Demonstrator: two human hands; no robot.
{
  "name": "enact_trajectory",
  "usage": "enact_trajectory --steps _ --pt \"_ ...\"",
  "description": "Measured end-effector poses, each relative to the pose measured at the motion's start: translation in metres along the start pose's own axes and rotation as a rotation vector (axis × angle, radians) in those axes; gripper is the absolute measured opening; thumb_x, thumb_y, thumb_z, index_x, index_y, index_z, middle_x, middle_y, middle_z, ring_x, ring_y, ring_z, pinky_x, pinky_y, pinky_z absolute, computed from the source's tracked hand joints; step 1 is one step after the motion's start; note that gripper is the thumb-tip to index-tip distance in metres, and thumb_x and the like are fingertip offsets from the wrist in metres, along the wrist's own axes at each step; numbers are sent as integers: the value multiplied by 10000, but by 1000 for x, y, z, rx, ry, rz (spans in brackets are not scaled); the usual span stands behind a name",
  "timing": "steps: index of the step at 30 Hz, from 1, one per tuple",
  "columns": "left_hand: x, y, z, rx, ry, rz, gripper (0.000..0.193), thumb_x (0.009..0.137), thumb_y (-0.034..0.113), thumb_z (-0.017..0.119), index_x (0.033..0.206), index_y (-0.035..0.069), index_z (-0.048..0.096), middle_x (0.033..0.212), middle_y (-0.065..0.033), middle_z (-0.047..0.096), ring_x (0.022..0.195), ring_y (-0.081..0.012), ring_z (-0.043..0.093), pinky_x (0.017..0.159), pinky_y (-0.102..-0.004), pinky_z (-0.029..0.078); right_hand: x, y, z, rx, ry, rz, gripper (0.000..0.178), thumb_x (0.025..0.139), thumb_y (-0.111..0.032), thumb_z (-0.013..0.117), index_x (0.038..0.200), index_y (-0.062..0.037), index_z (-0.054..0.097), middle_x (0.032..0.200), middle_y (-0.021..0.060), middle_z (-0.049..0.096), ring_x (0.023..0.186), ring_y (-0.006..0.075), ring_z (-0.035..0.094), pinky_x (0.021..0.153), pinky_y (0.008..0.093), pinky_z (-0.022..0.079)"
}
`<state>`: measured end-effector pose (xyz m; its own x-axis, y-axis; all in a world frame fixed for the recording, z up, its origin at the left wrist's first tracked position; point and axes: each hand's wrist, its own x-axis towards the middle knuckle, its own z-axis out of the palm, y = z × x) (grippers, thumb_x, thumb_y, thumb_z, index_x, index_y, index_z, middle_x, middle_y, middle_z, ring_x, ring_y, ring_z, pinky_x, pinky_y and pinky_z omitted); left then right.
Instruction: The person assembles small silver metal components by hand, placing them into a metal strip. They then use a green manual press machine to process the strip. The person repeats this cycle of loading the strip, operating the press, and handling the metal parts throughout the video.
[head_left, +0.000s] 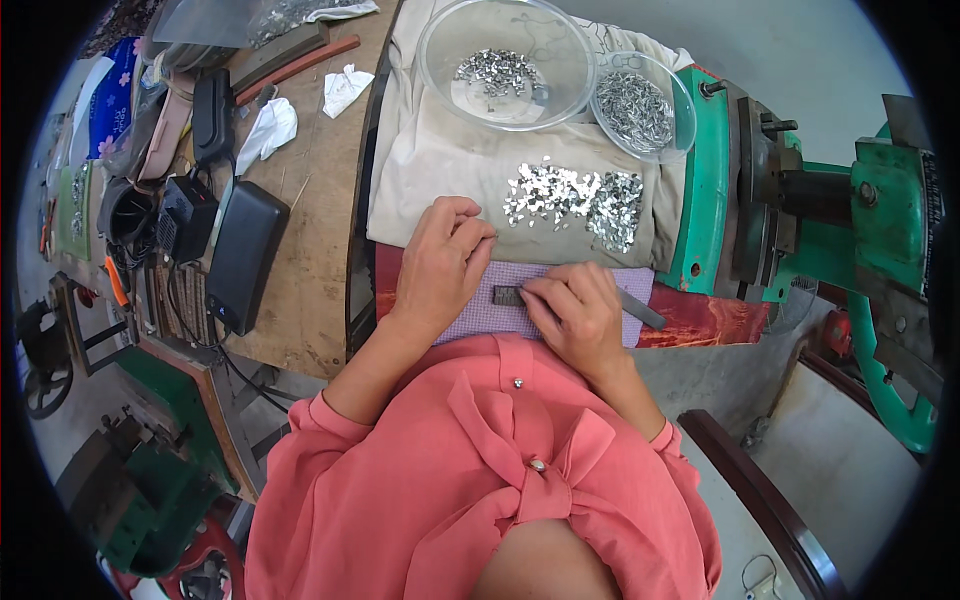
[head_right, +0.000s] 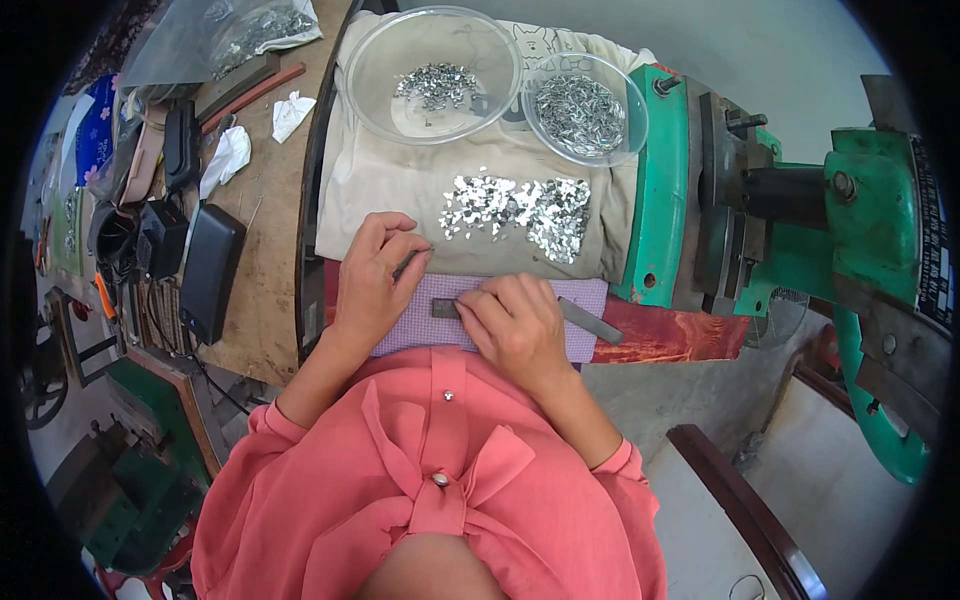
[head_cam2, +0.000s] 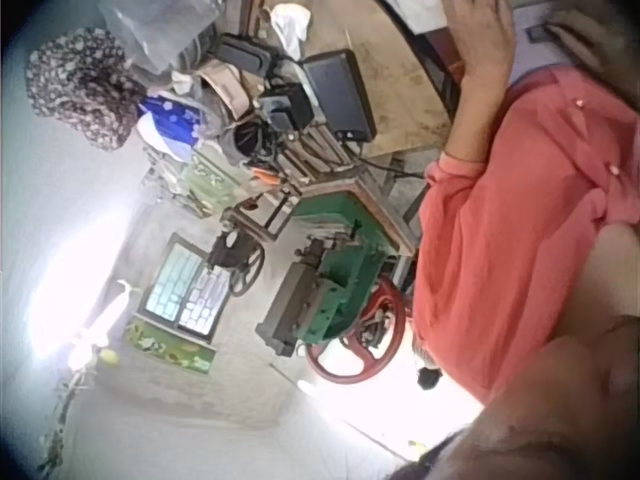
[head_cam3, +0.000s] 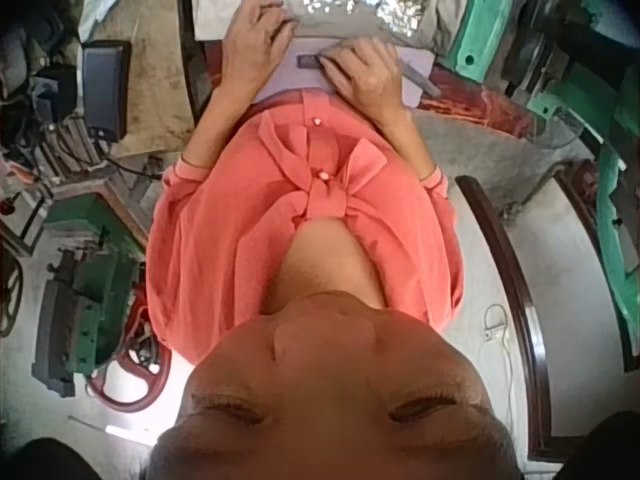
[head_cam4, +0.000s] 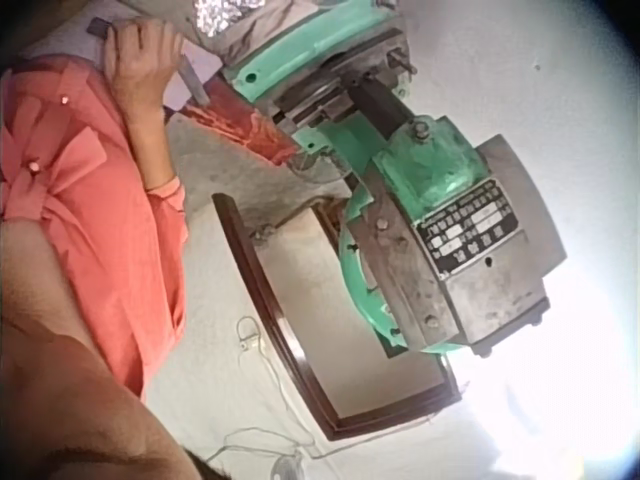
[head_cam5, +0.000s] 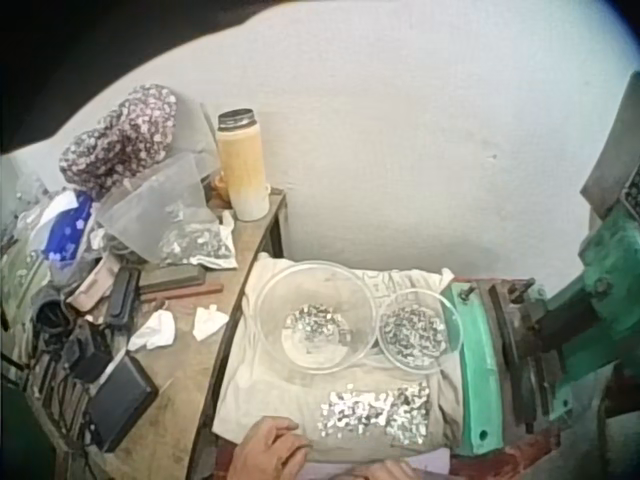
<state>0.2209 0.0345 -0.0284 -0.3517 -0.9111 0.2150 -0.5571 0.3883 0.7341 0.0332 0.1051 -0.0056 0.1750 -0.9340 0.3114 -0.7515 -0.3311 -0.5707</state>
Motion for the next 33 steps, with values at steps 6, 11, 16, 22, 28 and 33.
enact_trajectory --steps 6,11,16,22,28,33 --pt "3 3 -2 6 -22 14 164 777 6 742 914 20 653 1068 -126 585 941 -298 613 779 -395 499 10 9 -6 31 11 16 158 737 -120 812 869 -111 728 841 24 597 782 237 569 689 367 419" --pt "6 3 -4 27 -15 41 157 781 11 739 906 19 645 1052 -129 587 942 -306 607 776 -398 495 44 21 0 -47 43 -60 148 763 -134 793 893 -126 725 870 24 599 814 237 575 726 371 425" --pt "-7 7 -15 -50 -70 59 150 784 15 743 898 22 647 1061 -128 594 926 -304 604 773 -384 495 60 31 12 -113 -32 -127 133 757 -137 768 854 -119 679 906 24 581 873 236 556 742 379 432" --pt "-33 9 -16 -124 -130 116 174 765 35 769 901 37 660 1070 -119 604 922 -302 601 776 -382 490 61 27 18 -148 -37 -150 161 763 -129 749 879 -95 643 930 31 590 888 242 568 760 382 445" --pt "-37 8 -10 -90 -140 141 200 750 75 785 905 49 661 1083 -129 604 947 -314 600 805 -403 481 62 26 17 -197 -39 -163 163 772 -122 737 884 -84 623 960 43 603 911 250 575 793 389 448" --pt "-36 8 -12 -115 -161 118 228 750 91 790 926 46 652 1096 -133 602 968 -324 598 817 -411 479 60 24 18 -99 -3 -123 176 769 -92 731 898 -72 613 971 58 607 914 264 575 795 398 439"
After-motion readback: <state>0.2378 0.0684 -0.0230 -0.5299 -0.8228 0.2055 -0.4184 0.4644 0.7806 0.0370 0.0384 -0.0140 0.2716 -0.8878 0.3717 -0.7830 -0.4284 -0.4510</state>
